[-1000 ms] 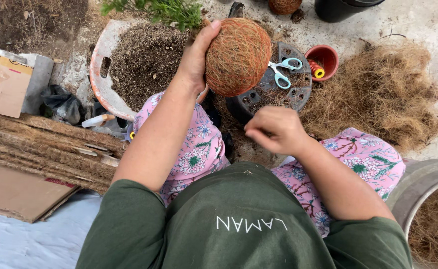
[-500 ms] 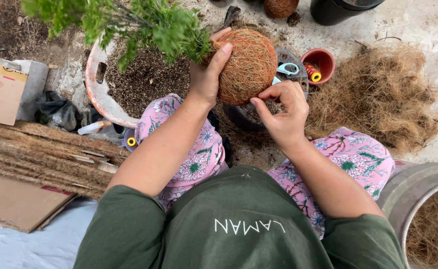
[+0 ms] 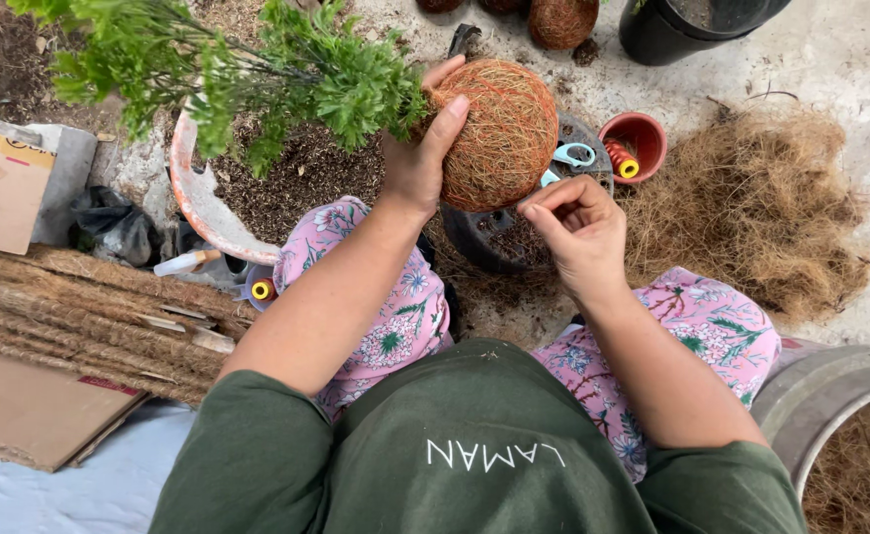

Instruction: The person sits on the ground holding a plant whose root ball is wrapped in coconut fiber. They use scissors to trim excess fiber and roots from the ball, rotate it to trim other sides, then seat the trimmed root ball into a plastic pot and press it into place.

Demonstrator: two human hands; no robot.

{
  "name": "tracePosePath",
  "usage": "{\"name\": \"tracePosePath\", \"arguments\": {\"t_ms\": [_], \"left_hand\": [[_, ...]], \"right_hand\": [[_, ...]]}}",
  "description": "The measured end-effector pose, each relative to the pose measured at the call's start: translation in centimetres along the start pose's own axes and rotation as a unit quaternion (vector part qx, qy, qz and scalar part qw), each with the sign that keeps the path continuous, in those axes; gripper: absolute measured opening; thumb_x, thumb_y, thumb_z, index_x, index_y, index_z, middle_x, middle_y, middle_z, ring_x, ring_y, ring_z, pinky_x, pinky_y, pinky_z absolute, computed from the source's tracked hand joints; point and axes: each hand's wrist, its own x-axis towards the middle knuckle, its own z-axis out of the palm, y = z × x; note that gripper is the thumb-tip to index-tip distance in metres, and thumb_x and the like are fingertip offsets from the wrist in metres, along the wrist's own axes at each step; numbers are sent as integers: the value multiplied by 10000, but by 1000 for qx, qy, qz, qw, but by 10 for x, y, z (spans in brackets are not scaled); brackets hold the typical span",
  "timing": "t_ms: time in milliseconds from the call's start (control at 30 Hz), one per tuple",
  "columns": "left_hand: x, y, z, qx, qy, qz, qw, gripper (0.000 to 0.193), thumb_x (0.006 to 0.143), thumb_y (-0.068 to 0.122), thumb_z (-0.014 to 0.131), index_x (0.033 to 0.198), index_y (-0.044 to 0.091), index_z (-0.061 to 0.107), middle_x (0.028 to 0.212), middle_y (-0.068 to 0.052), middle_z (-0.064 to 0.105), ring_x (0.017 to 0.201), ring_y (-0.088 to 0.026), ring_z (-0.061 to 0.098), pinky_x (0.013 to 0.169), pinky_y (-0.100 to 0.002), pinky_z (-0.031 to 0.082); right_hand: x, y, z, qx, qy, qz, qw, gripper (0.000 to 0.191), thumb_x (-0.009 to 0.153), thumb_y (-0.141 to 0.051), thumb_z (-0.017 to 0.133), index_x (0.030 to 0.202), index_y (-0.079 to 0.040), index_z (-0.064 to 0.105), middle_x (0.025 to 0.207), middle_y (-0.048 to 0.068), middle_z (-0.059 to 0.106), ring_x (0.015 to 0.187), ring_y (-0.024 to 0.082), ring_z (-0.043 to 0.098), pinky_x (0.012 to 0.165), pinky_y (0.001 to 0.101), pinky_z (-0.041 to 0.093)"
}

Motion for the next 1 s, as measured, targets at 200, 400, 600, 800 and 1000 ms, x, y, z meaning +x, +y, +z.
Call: {"name": "tracePosePath", "arguments": {"t_ms": [200, 400, 600, 800, 1000], "left_hand": [[0, 2, 0, -33, -16, -22, 999, 582, 944, 353, 701, 1422, 35, 607, 1330, -138, 669, 1246, -236, 620, 1146, -418, 486], [-2, 3, 1, -33, -38, -16, 999, 557, 933, 323, 699, 1411, 48, 616, 1304, -153, 690, 1229, -252, 653, 1140, -428, 515], [-5, 6, 1, -72, -40, -40, 996, 534, 942, 264, 705, 1414, 29, 624, 1314, -160, 679, 1218, -241, 634, 1133, -413, 508], [-5, 7, 0, -113, -38, -71, 990, 548, 927, 279, 696, 1408, 33, 606, 1324, -158, 672, 1212, -250, 651, 1097, -421, 546], [-1, 4, -4, -180, -15, -126, 976, 570, 922, 290, 710, 1406, 7, 606, 1318, -187, 669, 1209, -274, 653, 1086, -448, 547]], "right_hand": [[1, 3, -4, 24, 4, 131, 991, 141, 880, 53, 756, 984, -11, 684, 950, 82, 736, 871, 118, 701, 852, 254, 571], [-4, 5, -13, -20, -45, 125, 991, 116, 901, 37, 772, 971, -8, 690, 951, 52, 730, 890, 92, 685, 873, 248, 566], [-2, 1, -14, -61, -69, 132, 987, 126, 896, 19, 764, 998, -10, 697, 960, 29, 729, 885, 71, 672, 862, 230, 551], [-6, -9, -13, -204, -78, 122, 968, 76, 914, -50, 755, 982, -16, 752, 904, -2, 716, 808, 45, 605, 757, 221, 487], [0, 1, -16, -274, -65, 47, 958, 79, 911, -77, 747, 945, -17, 708, 916, 2, 673, 824, 66, 595, 763, 236, 493]]}}
